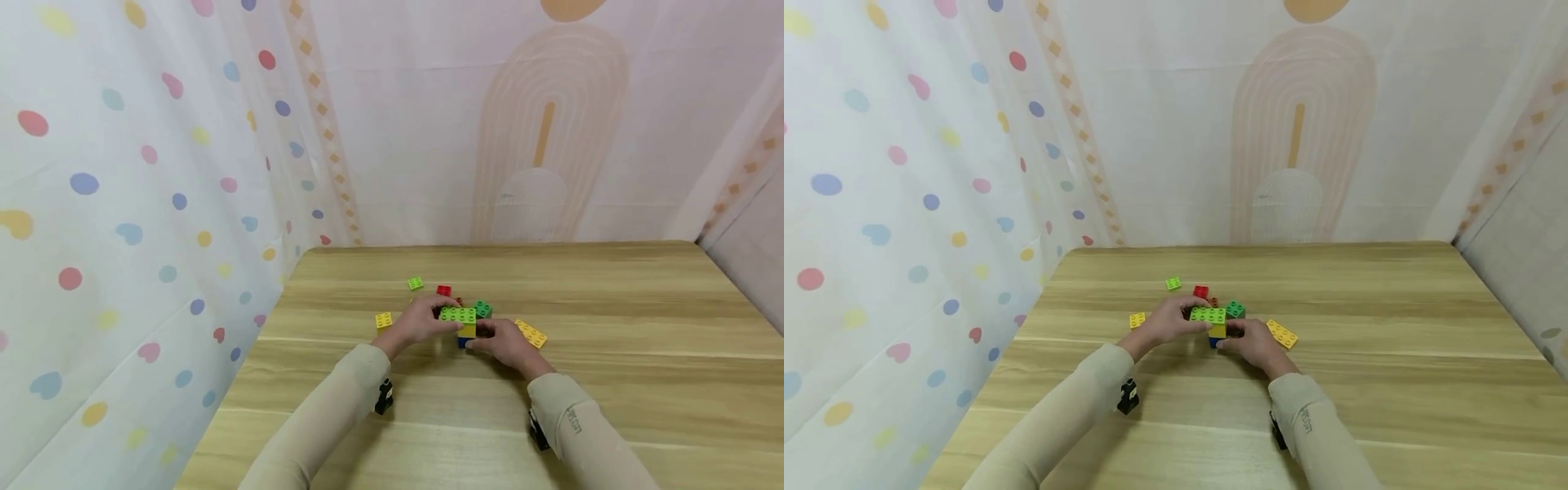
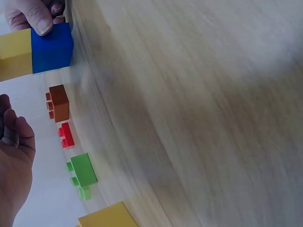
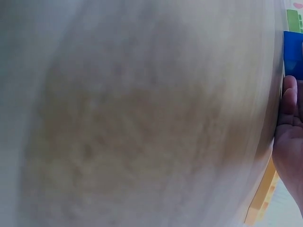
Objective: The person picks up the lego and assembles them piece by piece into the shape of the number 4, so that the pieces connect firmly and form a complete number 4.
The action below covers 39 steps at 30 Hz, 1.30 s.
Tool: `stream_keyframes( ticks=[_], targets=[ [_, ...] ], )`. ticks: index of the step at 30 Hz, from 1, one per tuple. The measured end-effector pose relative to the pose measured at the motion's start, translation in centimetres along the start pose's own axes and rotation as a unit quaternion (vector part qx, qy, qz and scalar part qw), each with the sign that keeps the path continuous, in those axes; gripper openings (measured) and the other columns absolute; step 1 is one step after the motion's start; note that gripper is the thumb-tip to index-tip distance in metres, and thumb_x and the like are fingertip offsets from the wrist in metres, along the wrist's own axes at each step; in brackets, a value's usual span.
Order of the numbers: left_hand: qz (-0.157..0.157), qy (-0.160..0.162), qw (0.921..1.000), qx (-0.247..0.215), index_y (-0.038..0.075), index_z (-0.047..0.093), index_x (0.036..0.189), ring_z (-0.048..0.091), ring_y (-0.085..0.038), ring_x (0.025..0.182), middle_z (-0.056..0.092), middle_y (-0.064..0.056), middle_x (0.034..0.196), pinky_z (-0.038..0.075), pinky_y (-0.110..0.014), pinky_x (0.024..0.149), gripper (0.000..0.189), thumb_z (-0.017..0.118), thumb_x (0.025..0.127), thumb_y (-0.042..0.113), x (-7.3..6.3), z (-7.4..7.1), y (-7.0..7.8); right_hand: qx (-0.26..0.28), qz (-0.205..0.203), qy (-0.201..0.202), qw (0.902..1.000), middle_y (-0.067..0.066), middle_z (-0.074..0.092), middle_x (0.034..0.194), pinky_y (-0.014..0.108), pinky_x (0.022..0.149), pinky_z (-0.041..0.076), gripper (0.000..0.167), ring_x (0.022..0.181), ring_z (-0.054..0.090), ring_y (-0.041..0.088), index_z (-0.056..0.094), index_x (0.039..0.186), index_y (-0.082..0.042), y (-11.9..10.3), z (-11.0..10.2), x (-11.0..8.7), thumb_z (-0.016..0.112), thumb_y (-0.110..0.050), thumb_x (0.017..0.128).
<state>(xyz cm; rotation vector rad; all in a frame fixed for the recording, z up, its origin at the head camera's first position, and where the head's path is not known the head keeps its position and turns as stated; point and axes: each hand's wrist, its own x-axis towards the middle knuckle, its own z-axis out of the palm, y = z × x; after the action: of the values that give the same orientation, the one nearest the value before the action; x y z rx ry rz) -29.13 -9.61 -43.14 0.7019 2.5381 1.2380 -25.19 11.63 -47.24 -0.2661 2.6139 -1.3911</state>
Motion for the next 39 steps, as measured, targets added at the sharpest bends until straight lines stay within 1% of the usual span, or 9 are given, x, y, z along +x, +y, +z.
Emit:
stream_keyframes(
  ticks=[3,11,18,22,26,28,33,37,39],
  targets=[
    [-0.001,0.001,1.0000,-0.003,0.019,0.069,0.120,0.057,-0.015,0.090,0.061,0.004,0.107,0.049,-0.030,0.074,0.038,0.078,0.087,0.034,0.0,0.1,-0.3,-0.004,0.002,0.004,1.0000,0.008,0.067,0.117,0.044,0.093,0.048,0.041,0.108,0.059,0.022,0.066,0.126,-0.003,0.1,0.2,0.2,0.075,-0.022,0.091],
    [-0.014,0.000,0.9987,-0.049,0.020,0.068,0.119,0.058,-0.017,0.089,0.061,0.001,0.106,0.050,-0.033,0.074,0.035,0.078,0.087,0.033,-0.4,0.4,-0.8,-0.012,0.005,0.011,0.9999,0.007,0.067,0.114,0.043,0.091,0.049,0.042,0.104,0.060,0.021,0.065,0.126,-0.002,0.2,0.7,0.2,0.076,-0.021,0.090],
    [-0.043,0.004,0.9949,-0.091,0.023,0.067,0.119,0.058,-0.018,0.093,0.062,0.000,0.107,0.049,-0.033,0.078,0.036,0.078,0.087,0.034,-0.5,0.7,-0.8,-0.006,0.001,0.010,0.9999,0.007,0.067,0.114,0.043,0.091,0.049,0.040,0.104,0.060,0.021,0.066,0.124,-0.003,0.0,0.5,0.0,0.075,-0.021,0.090],
    [-0.053,0.014,0.9916,-0.117,0.022,0.065,0.125,0.058,-0.018,0.096,0.061,-0.001,0.111,0.049,-0.033,0.081,0.044,0.079,0.086,0.034,-0.4,1.3,-1.4,-0.003,0.003,0.009,1.0000,0.007,0.067,0.115,0.044,0.091,0.049,0.040,0.104,0.060,0.022,0.066,0.124,-0.002,0.0,0.4,0.0,0.075,-0.019,0.090],
    [-0.051,0.020,0.9899,-0.131,0.021,0.060,0.133,0.059,-0.018,0.100,0.061,0.000,0.114,0.048,-0.034,0.084,0.053,0.079,0.086,0.035,-0.6,1.8,-2.3,0.000,0.009,0.003,1.0000,0.010,0.066,0.119,0.044,0.093,0.048,0.042,0.107,0.059,0.022,0.064,0.127,-0.001,0.0,0.4,0.1,0.075,-0.019,0.090],
    [-0.051,0.019,0.9888,-0.139,0.022,0.059,0.134,0.058,-0.018,0.101,0.062,0.000,0.113,0.047,-0.035,0.085,0.054,0.079,0.085,0.036,-0.8,2.1,-2.7,0.001,0.013,0.001,0.9999,0.010,0.066,0.119,0.043,0.093,0.048,0.043,0.107,0.059,0.022,0.064,0.128,0.000,-0.1,0.3,0.1,0.075,-0.018,0.090],
    [-0.057,0.009,0.9827,-0.176,0.022,0.063,0.128,0.056,-0.018,0.102,0.064,0.001,0.112,0.043,-0.037,0.090,0.047,0.079,0.085,0.035,-0.7,3.0,-3.3,0.004,0.022,0.001,0.9997,0.010,0.066,0.120,0.044,0.094,0.048,0.045,0.107,0.059,0.022,0.063,0.129,0.000,0.1,0.2,0.1,0.075,-0.019,0.090],
    [-0.050,0.002,0.9755,-0.214,0.019,0.064,0.128,0.056,-0.018,0.105,0.064,0.000,0.115,0.043,-0.037,0.094,0.045,0.079,0.087,0.024,-0.4,3.7,-3.4,0.007,0.022,0.002,0.9997,0.010,0.066,0.119,0.042,0.092,0.049,0.045,0.107,0.060,0.022,0.063,0.129,0.000,0.2,0.1,0.0,0.076,-0.020,0.090],
    [-0.044,0.001,0.9739,-0.223,0.017,0.064,0.128,0.058,-0.017,0.106,0.065,0.000,0.117,0.044,-0.036,0.096,0.044,0.078,0.087,0.021,-0.2,3.9,-3.3,0.012,0.019,0.001,0.9998,0.009,0.067,0.118,0.042,0.091,0.049,0.044,0.107,0.060,0.022,0.063,0.128,0.000,0.2,0.0,-0.1,0.075,-0.019,0.090]
  ],
)
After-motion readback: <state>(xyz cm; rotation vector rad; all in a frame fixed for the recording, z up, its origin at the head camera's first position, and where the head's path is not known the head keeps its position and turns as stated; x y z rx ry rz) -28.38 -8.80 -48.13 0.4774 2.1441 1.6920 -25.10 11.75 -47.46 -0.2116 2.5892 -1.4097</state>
